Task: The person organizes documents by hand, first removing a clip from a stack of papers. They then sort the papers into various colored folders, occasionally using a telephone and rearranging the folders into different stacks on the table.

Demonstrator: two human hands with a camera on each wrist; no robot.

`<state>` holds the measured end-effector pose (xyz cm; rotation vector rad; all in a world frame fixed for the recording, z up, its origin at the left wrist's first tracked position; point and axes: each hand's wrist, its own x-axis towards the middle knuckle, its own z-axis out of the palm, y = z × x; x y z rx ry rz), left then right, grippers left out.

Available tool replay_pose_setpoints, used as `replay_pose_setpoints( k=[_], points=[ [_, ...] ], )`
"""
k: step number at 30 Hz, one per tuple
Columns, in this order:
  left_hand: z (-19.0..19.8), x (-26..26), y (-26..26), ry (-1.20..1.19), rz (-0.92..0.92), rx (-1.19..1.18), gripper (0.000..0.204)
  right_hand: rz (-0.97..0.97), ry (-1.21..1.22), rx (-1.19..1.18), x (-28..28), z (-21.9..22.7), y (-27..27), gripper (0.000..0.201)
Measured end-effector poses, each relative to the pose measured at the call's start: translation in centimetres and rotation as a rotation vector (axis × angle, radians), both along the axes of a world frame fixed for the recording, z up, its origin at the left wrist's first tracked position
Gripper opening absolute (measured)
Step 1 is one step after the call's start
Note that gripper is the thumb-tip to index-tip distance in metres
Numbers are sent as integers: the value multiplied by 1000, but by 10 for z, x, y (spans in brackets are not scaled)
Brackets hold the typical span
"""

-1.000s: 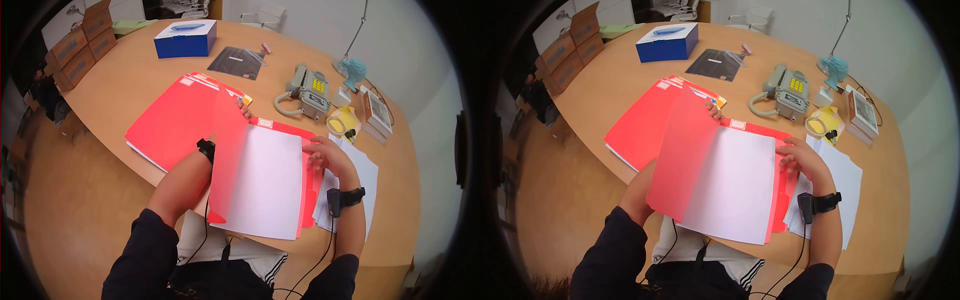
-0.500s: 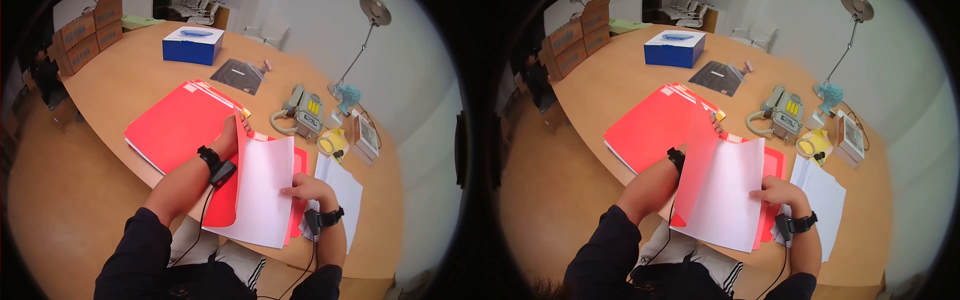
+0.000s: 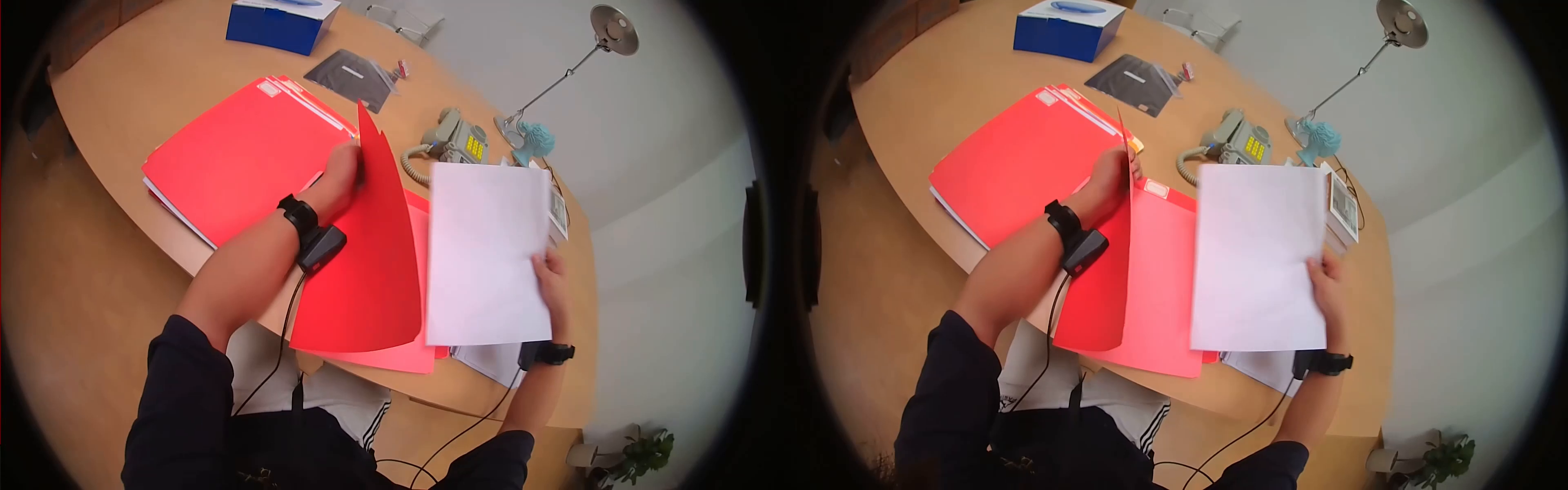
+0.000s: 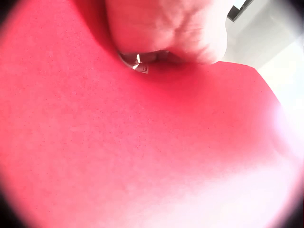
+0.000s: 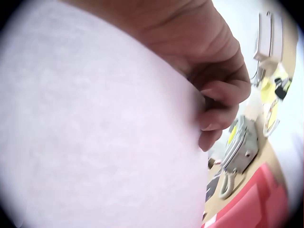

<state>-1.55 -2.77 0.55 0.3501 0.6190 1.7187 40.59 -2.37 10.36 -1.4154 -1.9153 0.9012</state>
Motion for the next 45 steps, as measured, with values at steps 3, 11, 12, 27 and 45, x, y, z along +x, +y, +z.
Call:
replay_pose_setpoints(
  k=[3,11,12,27,45],
  points=[
    [-14,-4,10,51,-18,8,19,-163,66,28,21,20,-30,28],
    [-46,-1,39,194,62,62,25,-413,42,-35,98,-20,-62,38],
    [-41,1,35,187,64,57,25,-410,27,-66,99,-28,-63,38],
    [-39,-7,27,327,-6,57,24,-412,-530,-229,134,-66,-60,46],
    [-31,-3,23,358,9,33,25,-379,-375,-259,102,-50,-52,61]
  ],
)
